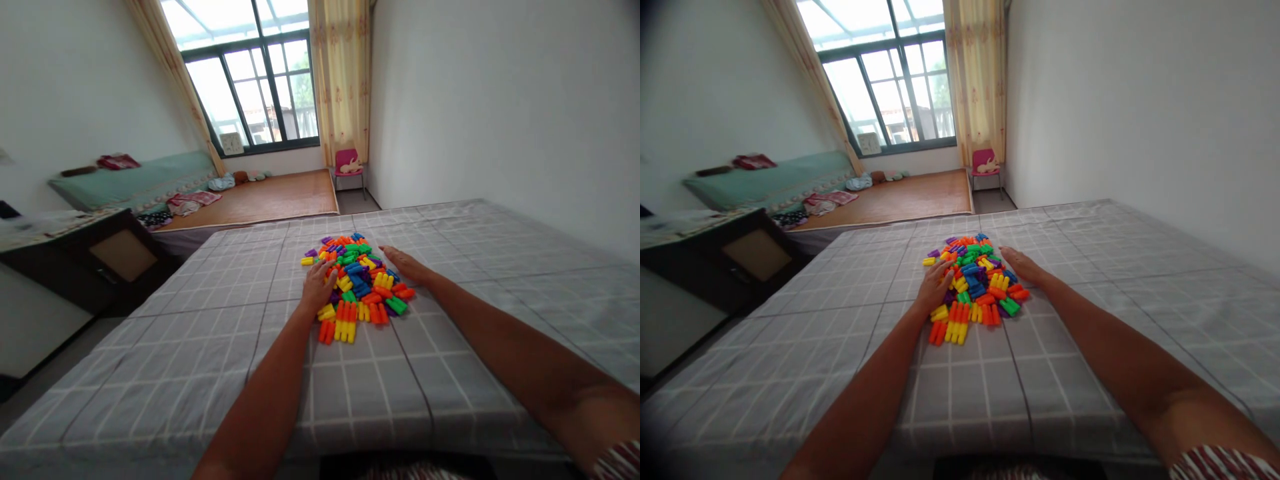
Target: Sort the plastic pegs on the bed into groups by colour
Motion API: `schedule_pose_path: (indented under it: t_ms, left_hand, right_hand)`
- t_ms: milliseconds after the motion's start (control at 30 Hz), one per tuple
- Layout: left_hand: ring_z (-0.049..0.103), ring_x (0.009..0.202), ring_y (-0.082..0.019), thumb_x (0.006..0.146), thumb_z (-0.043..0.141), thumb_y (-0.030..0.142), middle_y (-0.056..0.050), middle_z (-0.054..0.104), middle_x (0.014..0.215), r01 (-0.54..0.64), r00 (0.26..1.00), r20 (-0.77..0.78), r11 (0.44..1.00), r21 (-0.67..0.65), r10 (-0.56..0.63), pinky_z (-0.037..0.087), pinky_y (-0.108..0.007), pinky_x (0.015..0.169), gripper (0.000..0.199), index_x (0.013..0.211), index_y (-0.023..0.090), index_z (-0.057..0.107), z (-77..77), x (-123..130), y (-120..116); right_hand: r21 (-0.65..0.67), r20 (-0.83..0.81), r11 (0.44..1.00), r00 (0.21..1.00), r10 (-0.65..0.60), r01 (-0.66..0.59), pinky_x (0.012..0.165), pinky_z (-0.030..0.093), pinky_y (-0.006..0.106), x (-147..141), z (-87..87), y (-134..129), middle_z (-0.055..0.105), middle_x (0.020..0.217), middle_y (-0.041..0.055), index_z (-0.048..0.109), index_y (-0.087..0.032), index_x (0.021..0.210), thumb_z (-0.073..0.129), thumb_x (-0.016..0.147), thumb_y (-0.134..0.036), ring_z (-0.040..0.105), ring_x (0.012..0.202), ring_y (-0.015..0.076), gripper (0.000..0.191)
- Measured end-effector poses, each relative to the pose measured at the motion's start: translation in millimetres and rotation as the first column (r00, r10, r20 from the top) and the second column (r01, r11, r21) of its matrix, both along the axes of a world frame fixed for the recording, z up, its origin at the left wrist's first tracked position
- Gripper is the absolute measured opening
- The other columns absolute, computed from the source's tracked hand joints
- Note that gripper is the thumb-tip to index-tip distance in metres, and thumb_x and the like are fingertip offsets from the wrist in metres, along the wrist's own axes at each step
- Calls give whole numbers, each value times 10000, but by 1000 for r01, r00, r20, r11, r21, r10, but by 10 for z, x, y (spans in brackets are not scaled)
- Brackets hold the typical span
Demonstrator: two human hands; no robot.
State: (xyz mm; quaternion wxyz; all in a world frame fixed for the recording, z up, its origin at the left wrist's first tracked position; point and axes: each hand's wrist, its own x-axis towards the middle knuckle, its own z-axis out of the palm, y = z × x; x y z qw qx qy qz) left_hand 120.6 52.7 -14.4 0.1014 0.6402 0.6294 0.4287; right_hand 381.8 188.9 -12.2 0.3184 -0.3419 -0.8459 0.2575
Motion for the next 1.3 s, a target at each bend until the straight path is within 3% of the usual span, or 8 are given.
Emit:
schedule_pose_path:
  t_ms: [200, 300, 467, 700, 867, 1033, 1167, 1300]
  left_hand:
    - [495, 1230, -237, 921, 456, 371, -81, 596, 1271, 80, 994, -74, 997, 15, -79, 344, -411, 1107, 386, 1234, 232, 633, 43, -70, -19]
    - [530, 1160, -226, 910, 465, 331, -83, 630, 1175, 57, 994, -98, 998, 31, -54, 381, -388, 1065, 357, 1189, 219, 657, 43, -71, 0]
    - [559, 1075, -216, 897, 453, 296, -92, 632, 1082, -61, 996, -68, 998, 16, 62, 408, -370, 1007, 322, 1096, 184, 680, 60, -71, 118]
    - [548, 763, -164, 844, 505, 414, -9, 597, 743, -47, 999, -31, 993, -112, 44, 444, -299, 785, 270, 783, 194, 648, 170, -192, 337]
    - [519, 689, -148, 839, 482, 502, -1, 600, 729, -107, 972, 205, 994, -31, 111, 420, -274, 682, 351, 830, 176, 609, -3, -297, 336]
    - [530, 723, -148, 807, 538, 476, 3, 603, 760, -9, 963, 270, 1000, -25, 16, 431, -271, 703, 315, 885, 178, 601, -54, -367, 266]
    - [549, 820, -170, 842, 489, 513, -22, 622, 823, -2, 983, 184, 1000, -27, 7, 441, -277, 776, 364, 795, 180, 630, 5, -356, 239]
    - [552, 755, -168, 892, 408, 498, -28, 606, 741, 50, 990, 132, 998, -23, -47, 452, -290, 761, 427, 692, 175, 602, 28, -335, 230]
  right_hand:
    - [231, 117, 936, 963, 244, -265, 1086, 345, 479, -214, 48, -400, 540, 1383, 107, 581, -218, 1283, 518, 877, -519, 459, 1297, 271, 510]
    - [254, 115, 933, 966, 233, -255, 1021, 402, 451, -168, 62, -348, 626, 1253, 109, 630, -203, 1182, 575, 849, -445, 551, 1175, 261, 415]
    - [174, 4, 984, 999, 51, -51, 840, 493, 377, -26, -3, -127, 703, 992, 64, 662, -205, 1069, 556, 850, -436, 632, 879, 216, 335]
    - [128, -103, 980, 981, 164, -151, 898, 480, 386, -155, 25, -273, 685, 1088, 48, 637, -238, 1127, 540, 861, -451, 619, 982, 217, 355]
    - [48, -131, 992, 983, 125, -120, 833, 498, 353, -192, 16, -275, 705, 994, 37, 654, -231, 1069, 466, 903, -429, 633, 873, 195, 320]
    - [-114, -195, 993, 981, -13, -10, 733, 510, 322, -142, -21, -145, 689, 972, 33, 541, -222, 1251, 446, 906, -442, 631, 814, 190, 420]
    - [-162, -207, 975, 971, 117, -152, 833, 497, 361, -155, 57, -221, 672, 1075, 51, 602, -210, 1165, 423, 914, -444, 620, 925, 207, 387]
    - [-207, -233, 949, 954, 188, -238, 861, 487, 373, -158, 141, -326, 675, 1073, 49, 646, -203, 1099, 434, 909, -452, 614, 948, 213, 378]
